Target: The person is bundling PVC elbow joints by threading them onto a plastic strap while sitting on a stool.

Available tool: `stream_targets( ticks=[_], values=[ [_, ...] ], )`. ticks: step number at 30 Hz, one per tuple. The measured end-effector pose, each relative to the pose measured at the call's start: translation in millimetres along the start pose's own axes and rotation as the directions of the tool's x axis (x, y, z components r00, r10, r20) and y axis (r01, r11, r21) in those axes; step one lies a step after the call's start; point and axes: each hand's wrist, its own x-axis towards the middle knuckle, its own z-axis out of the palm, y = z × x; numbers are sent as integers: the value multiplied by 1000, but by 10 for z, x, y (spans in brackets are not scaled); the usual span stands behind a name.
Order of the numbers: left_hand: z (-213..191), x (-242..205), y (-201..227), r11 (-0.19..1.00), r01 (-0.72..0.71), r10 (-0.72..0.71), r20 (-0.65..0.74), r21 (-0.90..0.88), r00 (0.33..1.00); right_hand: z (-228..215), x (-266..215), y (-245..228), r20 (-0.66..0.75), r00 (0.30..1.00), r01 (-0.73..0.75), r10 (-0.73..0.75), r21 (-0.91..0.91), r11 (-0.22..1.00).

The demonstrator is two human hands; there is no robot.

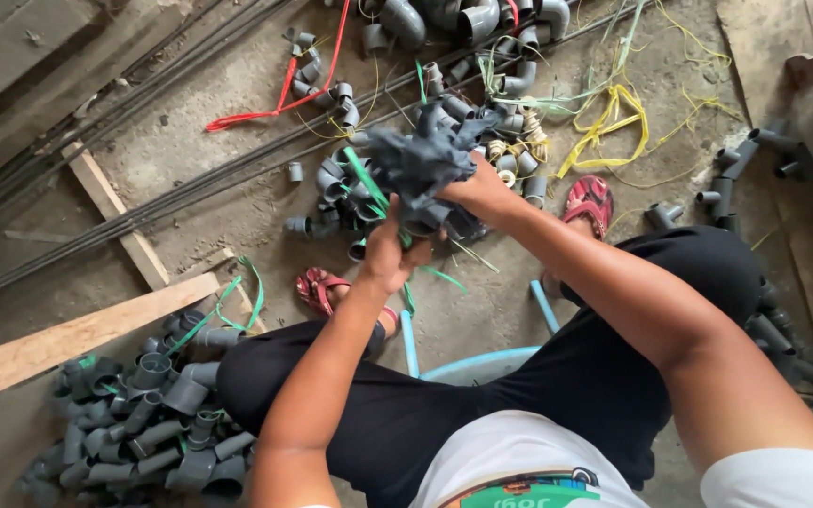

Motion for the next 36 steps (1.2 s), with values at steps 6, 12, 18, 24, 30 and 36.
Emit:
stream_targets(
  ticks=[6,12,18,24,30,36],
  values=[
    [-414,288,-243,560,-179,326,-17,809,945,5,0,-222,-154,979,62,-136,-408,911],
    [-219,99,-45,284,-452,517,262,846,815,4,-45,-368,-109,977,76,-181,-616,784],
    [-258,178,7,534,-555,496,296,638,816,-23,-37,-403,-332,943,-64,5,-168,984],
    [-389,310,-57,611,-557,446,336,563,830,191,-336,-416,13,943,-299,333,478,826],
    [-387,388,-166,520,-397,438,163,756,884,297,-320,-139,-138,975,-154,174,149,977],
    [-365,416,-261,476,-327,428,110,817,897,72,-323,-58,-394,876,-290,279,34,957]
  ],
)
